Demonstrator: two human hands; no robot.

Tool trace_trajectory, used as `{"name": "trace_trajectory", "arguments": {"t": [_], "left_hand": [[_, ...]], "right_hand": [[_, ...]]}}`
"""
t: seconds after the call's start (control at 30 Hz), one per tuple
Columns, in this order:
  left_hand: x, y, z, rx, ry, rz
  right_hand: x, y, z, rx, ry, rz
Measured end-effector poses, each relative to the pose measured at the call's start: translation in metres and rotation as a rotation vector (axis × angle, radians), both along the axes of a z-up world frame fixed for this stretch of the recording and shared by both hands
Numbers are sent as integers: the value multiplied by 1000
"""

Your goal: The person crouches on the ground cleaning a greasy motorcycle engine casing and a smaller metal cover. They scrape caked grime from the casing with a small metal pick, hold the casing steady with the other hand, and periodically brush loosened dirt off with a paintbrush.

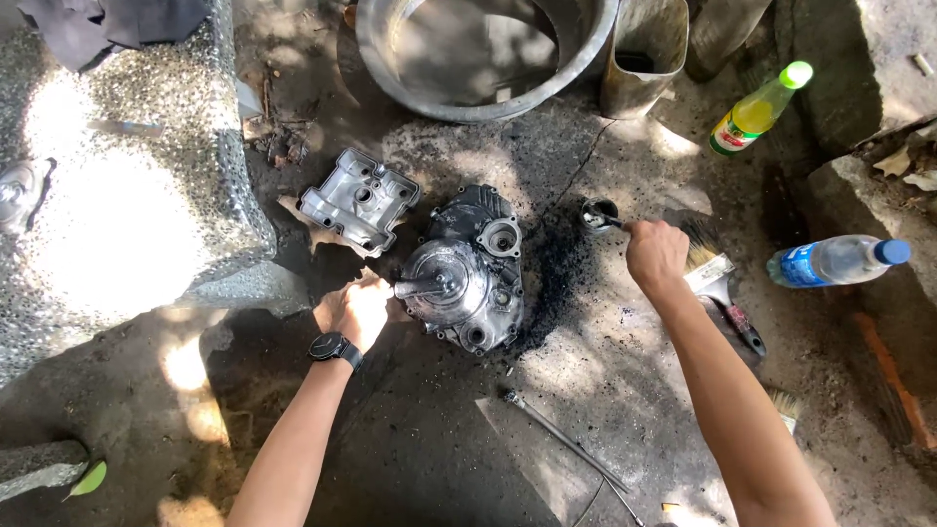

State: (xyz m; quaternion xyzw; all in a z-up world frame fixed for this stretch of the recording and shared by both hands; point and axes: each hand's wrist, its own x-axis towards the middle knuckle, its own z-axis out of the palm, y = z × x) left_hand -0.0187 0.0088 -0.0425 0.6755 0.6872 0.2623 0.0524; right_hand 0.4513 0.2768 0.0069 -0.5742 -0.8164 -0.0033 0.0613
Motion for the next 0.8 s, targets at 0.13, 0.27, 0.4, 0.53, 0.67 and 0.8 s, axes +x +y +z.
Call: {"name": "trace_trajectory", "arguments": {"t": [0.13,0.27,0.4,0.53,0.67,0.8], "left_hand": [[0,-1,-1,75,46,-11],[4,-1,4,67,30,13],[19,1,38,-63,11,117],[4,3,-5,-109,29,243],[37,5,78,-171,90,309],[25,9,45,-90,141,153]], "right_hand": [[-7,-3,12,-5,-28,-12],[-4,16,14,-348,57,-186],[24,25,8,-613,459,-294],[47,-2,40,-612,622,-254],[50,-61,60,-572,595,-183],[20,-113,58,-516,680,-82]]}}
